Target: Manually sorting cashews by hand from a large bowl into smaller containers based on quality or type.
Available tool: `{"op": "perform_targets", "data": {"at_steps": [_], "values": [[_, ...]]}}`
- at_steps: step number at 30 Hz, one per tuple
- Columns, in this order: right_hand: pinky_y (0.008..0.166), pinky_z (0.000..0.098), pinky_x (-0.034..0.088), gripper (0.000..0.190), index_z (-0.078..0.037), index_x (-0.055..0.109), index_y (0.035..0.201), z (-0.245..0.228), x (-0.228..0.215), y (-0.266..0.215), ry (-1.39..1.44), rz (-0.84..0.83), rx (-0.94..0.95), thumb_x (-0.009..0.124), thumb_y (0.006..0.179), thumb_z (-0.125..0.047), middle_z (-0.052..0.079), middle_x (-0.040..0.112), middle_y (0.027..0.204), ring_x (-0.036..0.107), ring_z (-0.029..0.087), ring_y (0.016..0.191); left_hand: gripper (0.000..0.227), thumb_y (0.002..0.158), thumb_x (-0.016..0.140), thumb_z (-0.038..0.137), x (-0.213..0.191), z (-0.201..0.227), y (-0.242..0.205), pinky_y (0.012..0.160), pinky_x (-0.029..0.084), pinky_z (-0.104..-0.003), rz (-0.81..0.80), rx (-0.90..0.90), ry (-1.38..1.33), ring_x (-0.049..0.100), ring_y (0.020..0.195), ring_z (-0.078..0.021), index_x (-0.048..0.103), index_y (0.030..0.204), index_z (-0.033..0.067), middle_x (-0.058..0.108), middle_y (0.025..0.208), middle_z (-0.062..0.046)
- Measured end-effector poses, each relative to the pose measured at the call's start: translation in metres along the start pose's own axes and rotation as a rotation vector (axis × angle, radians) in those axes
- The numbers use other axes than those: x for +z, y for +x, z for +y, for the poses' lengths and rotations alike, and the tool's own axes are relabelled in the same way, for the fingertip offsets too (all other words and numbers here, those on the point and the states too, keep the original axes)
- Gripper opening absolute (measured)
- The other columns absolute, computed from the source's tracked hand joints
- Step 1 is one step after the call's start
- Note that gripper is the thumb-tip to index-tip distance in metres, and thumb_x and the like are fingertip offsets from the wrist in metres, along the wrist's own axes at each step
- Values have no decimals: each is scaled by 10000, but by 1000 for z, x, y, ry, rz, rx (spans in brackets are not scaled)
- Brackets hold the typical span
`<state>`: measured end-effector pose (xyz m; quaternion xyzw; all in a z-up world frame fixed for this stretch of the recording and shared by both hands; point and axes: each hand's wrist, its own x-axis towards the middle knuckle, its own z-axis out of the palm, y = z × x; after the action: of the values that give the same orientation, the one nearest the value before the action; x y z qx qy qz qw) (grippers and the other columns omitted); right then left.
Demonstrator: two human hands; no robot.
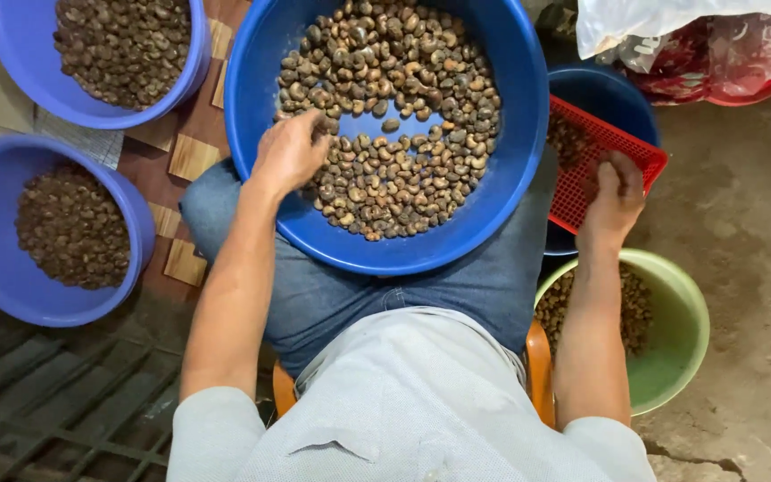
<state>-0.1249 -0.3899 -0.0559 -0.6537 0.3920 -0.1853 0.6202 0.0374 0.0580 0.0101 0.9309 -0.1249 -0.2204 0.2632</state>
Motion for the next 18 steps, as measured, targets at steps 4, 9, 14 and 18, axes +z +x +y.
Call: {"op": "perform_targets", "data": {"at_steps": [4, 9, 14, 18], "values": [[892, 508, 572, 220, -21, 680, 1232, -73, 50, -55, -245, -164, -545, 596, 1030, -43, 225, 698, 1135, 673, 348, 1069, 177, 981, 663, 244, 20, -40, 25, 859, 520, -633, 65, -51, 140, 701, 989, -493, 701, 1084, 105, 751, 966, -203], [1037, 515, 481, 227, -9, 699, 1228, -91, 96, -92, -389, -350, -855, 596, 1036, 55, 191, 704, 1160, 657, 394, 1135, 205, 934, 703, 196, 36, -24, 16, 890, 538, -609, 29, -15, 124, 723, 996, -469, 750, 1104, 91, 768, 992, -219], [1132, 467, 410, 185, -80, 721, 1202, -81, 116, -110, -568, -443, -1046, 698, 1020, -54, 94, 727, 1146, 672, 296, 1169, 189, 910, 707, 182, 80, -47, 40, 831, 569, -566, 13, 127, 218, 722, 929, -440, 713, 1087, 118, 704, 1055, -173], [1010, 450, 489, 146, -104, 728, 1186, -89, 120, -114, -617, -502, -960, 688, 1046, -97, 68, 730, 1089, 693, 288, 1078, 186, 903, 696, 92, 91, -45, 48, 779, 563, -580, 39, 154, 178, 710, 888, -471, 705, 1087, 67, 629, 1040, -198]]}}
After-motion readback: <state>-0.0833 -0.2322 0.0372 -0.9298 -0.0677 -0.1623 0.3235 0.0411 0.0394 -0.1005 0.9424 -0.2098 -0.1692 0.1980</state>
